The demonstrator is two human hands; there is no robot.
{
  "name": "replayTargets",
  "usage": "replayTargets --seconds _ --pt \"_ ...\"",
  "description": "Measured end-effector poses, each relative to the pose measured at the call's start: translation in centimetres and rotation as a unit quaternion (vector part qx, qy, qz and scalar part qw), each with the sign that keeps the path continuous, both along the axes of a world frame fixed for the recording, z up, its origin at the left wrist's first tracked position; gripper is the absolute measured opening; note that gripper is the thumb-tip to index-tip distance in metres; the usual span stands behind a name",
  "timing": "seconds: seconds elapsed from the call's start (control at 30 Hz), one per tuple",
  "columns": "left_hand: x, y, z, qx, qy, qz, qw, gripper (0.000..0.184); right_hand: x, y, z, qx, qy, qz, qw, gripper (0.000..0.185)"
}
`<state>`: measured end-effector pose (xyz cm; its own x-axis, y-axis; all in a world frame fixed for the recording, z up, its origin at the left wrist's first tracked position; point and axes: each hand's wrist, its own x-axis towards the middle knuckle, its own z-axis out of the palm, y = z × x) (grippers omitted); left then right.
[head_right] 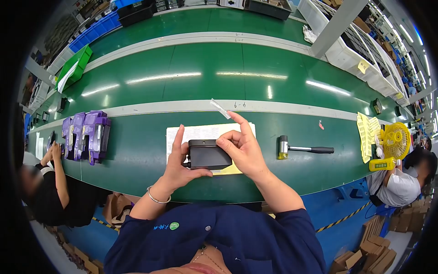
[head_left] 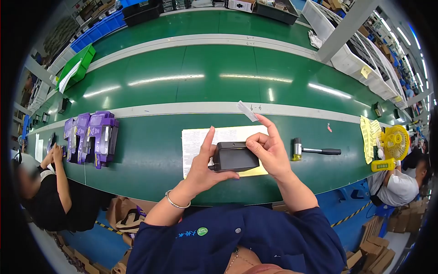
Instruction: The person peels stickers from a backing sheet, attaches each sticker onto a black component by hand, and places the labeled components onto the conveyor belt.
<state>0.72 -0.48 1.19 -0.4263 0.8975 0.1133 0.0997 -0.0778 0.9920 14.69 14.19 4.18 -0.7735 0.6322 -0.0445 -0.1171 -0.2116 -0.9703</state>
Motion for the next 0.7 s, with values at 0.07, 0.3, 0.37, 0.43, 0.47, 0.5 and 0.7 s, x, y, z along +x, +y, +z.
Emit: replayTargets --seconds 0.07,0.3,0.37,0.43,0.47,0.5,0.7 --pt "-0.4 0.1 -0.4 0.024 0.035 -0.001 0.999 0.105 -0.2 0.3 0.3 -0.013 0.000 0.006 1.000 0.062" --pt "0.3 -0.6 -1.0 0.054 0.061 0.011 0.997 0.091 -0.2 0.8 -0.1 -0.015 0.015 -0.061 0.998 0.052" --pt "0.2 -0.5 -1.0 0.051 0.042 0.020 0.998 0.089 0.1 1.2 0.1 0.045 0.029 -0.116 0.992 0.043" --pt "0.2 -0.6 -1.0 0.043 0.045 0.021 0.998 0.088 1.0 0.8 1.2 0.036 0.017 -0.072 0.997 0.028" --pt "0.2 -0.6 -1.0 0.039 0.047 0.020 0.998 0.088 1.4 0.6 1.7 0.032 0.011 -0.051 0.998 0.020" --pt "0.2 -0.6 -1.1 0.035 0.048 0.018 0.998 0.088 1.7 0.5 2.0 0.028 0.004 -0.030 0.999 0.013" --pt "0.3 -0.3 -1.2 0.052 0.078 0.019 0.995 0.088 1.2 -0.4 2.0 -0.019 -0.071 0.002 0.997 0.010"
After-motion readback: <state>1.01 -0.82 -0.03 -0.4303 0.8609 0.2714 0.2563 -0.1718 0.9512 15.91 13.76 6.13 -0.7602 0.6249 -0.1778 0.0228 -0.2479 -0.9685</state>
